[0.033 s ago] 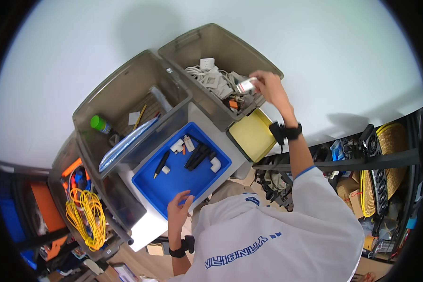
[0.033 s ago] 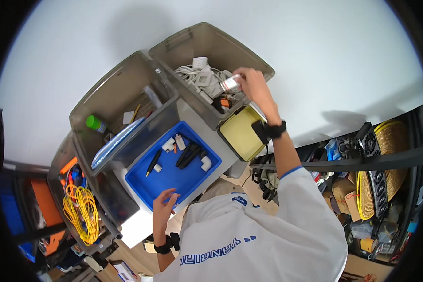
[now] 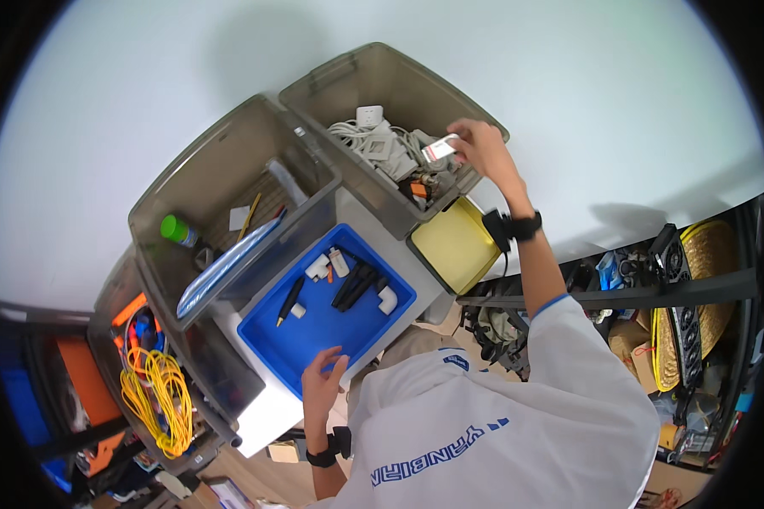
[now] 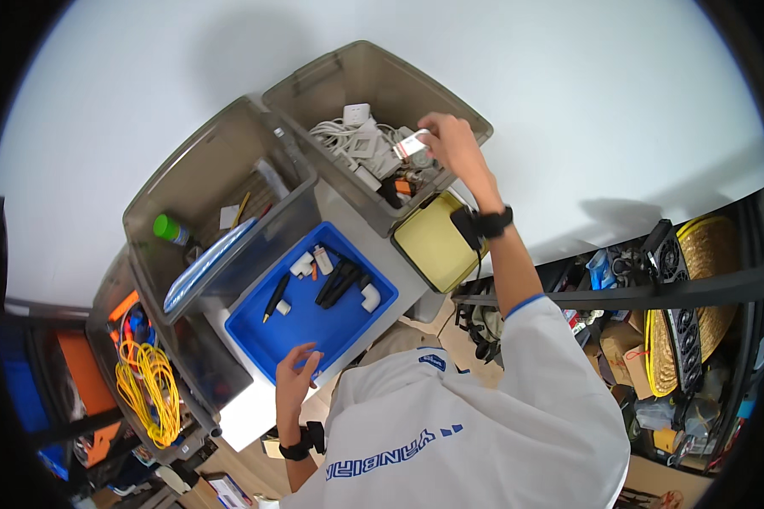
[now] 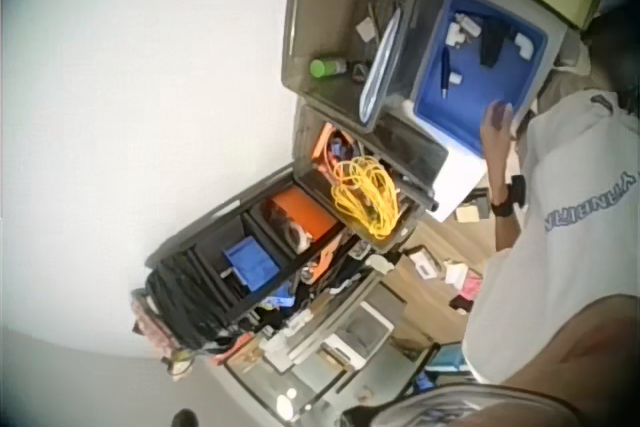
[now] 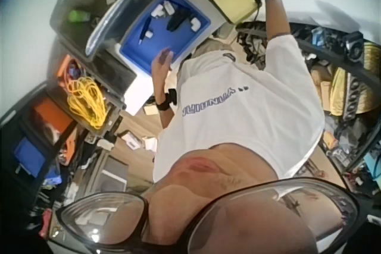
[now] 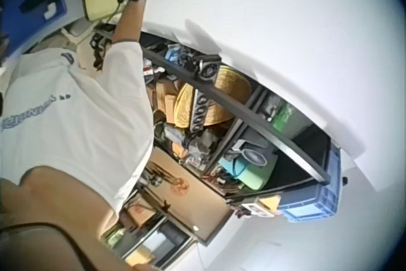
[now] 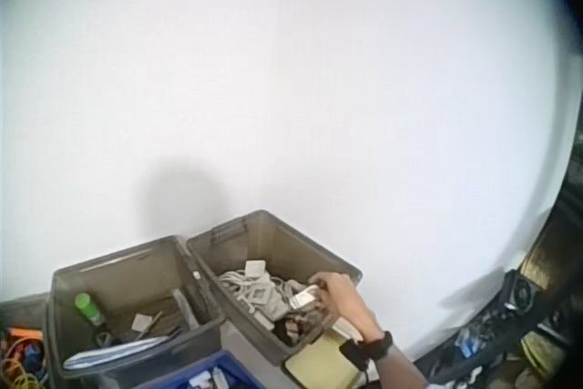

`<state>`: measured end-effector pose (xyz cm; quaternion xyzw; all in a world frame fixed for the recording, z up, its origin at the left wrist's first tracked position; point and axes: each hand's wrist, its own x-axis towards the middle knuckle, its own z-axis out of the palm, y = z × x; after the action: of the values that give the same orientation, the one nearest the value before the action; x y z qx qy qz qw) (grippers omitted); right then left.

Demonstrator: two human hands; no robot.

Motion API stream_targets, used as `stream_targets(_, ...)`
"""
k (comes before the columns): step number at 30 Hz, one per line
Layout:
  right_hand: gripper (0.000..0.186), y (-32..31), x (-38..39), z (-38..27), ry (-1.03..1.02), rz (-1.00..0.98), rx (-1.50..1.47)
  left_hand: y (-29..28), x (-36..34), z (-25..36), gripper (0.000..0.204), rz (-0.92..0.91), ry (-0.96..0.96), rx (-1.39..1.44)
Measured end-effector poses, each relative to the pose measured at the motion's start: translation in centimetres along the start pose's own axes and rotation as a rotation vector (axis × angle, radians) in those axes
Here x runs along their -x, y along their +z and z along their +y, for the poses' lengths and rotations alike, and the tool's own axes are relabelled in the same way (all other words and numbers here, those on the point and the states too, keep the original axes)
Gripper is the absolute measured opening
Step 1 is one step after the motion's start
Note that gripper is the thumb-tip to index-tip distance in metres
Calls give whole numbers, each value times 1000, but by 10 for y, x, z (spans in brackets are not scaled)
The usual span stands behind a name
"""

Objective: The person sorts various items by hand, moving a blue folder, a yellow rod, a red tube, and a metal hose between bins. They then handle a yellow cord, a white tube, a remote, a USB drive, and a black camera, placing them into a blue tray or a large bin.

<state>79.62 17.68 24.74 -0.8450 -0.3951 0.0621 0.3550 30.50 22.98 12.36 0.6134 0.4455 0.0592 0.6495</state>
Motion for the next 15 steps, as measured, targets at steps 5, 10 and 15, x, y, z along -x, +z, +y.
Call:
stream_targets(5,18,40,-110,60,221,-297,146,20,-24,11,41,24,-67,-56)
stream_targets(10,25,112,-155,119,308,-561,408,45,-35,26,43,71,-71,-115)
stream_targets(15,28,160,-157,175,355,-788,663,66,-35,29,47,87,-127,-178)
